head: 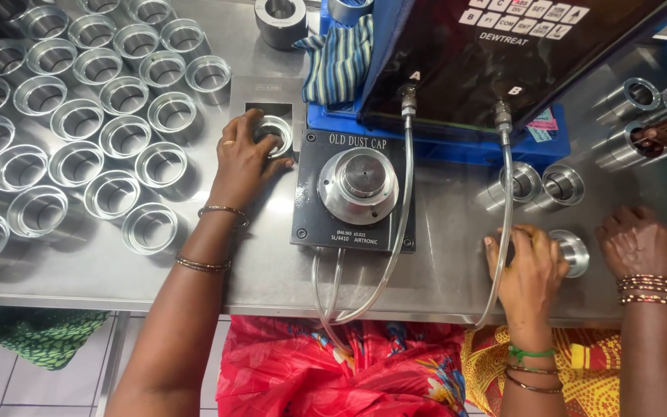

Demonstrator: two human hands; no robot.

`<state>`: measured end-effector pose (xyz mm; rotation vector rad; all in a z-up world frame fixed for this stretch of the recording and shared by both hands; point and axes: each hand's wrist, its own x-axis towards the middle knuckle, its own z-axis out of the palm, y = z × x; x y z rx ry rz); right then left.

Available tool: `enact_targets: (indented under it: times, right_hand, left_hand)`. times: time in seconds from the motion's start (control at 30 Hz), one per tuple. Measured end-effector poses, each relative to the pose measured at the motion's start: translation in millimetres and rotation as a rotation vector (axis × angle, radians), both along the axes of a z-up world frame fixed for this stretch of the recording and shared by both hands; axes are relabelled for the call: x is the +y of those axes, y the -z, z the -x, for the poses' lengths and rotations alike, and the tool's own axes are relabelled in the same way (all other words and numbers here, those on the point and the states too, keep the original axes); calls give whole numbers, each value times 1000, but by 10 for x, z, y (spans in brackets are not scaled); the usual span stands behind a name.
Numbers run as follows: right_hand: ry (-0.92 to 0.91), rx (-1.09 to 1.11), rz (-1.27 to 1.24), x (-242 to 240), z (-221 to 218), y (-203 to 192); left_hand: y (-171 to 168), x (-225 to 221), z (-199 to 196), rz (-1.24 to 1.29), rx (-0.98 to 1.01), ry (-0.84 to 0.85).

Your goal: Testing metal caps using a quality control machine on a factory assembly line.

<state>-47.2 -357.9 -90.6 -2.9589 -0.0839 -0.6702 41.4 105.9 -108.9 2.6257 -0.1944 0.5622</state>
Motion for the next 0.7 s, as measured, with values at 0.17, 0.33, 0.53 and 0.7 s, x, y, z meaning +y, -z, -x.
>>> enact_targets:
  times: [0.17,0.33,0.53,0.7]
  right_hand:
    - [-135,-15,-157,115,61,30]
    - [-49,-73,-66,30,82,26]
    - [110,-2,-160,-254,55,122]
    - [101,38,-192,-272,44,163]
  left_hand:
    - [58,2,-28,-22,-53,-35]
    - [18,-32,20,-12,-43,-54]
    - [-500,-130,524,-133,-30,-80]
    - [-516,7,1061,-259,9,-201]
